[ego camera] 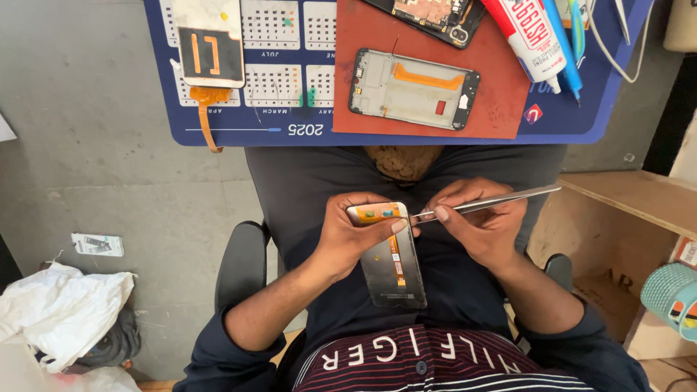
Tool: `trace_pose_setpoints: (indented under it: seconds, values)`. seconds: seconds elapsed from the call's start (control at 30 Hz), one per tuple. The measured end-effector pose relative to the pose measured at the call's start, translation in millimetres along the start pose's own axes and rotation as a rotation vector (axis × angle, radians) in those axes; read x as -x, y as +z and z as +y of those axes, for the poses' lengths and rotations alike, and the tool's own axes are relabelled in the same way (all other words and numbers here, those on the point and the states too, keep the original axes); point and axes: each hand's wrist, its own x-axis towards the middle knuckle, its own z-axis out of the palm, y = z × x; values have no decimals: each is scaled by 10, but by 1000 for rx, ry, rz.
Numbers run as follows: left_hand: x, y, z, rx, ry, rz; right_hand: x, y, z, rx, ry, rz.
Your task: The person cleans a smartphone screen assembly using a white cloth, then uses tweezers and a small brush to remove residue from the edges and surface. The person handles the screen assembly and tools throughout the clip.
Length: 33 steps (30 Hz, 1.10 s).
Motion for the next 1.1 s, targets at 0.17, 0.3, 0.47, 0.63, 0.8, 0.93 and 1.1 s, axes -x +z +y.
trace_pose_setpoints:
  seconds: [0.17, 0.3, 0.47, 0.63, 0.8, 0.93, 1.1]
  values:
    - [14, -14, 10, -23, 24, -9, 16, -25, -36, -18, 14, -16]
    - [19, -18, 19, -43, 15, -16, 24, -20, -32, -17, 13, -30]
    - [23, -20, 12, -30, 3, -8, 24, 1, 5, 1, -21, -35]
    - [20, -37, -7, -31, 5, 17, 20, -4, -11, -2, -11, -78]
    - [25, -44, -11, -33, 2, 21, 15, 1, -35, 34, 5, -70]
    - [30, -48, -20, -26, -9, 23, 10, -10, -36, -4, 28, -116]
    - [32, -64, -29, -12, -10, 24, 22, -21, -51, 8, 17, -125]
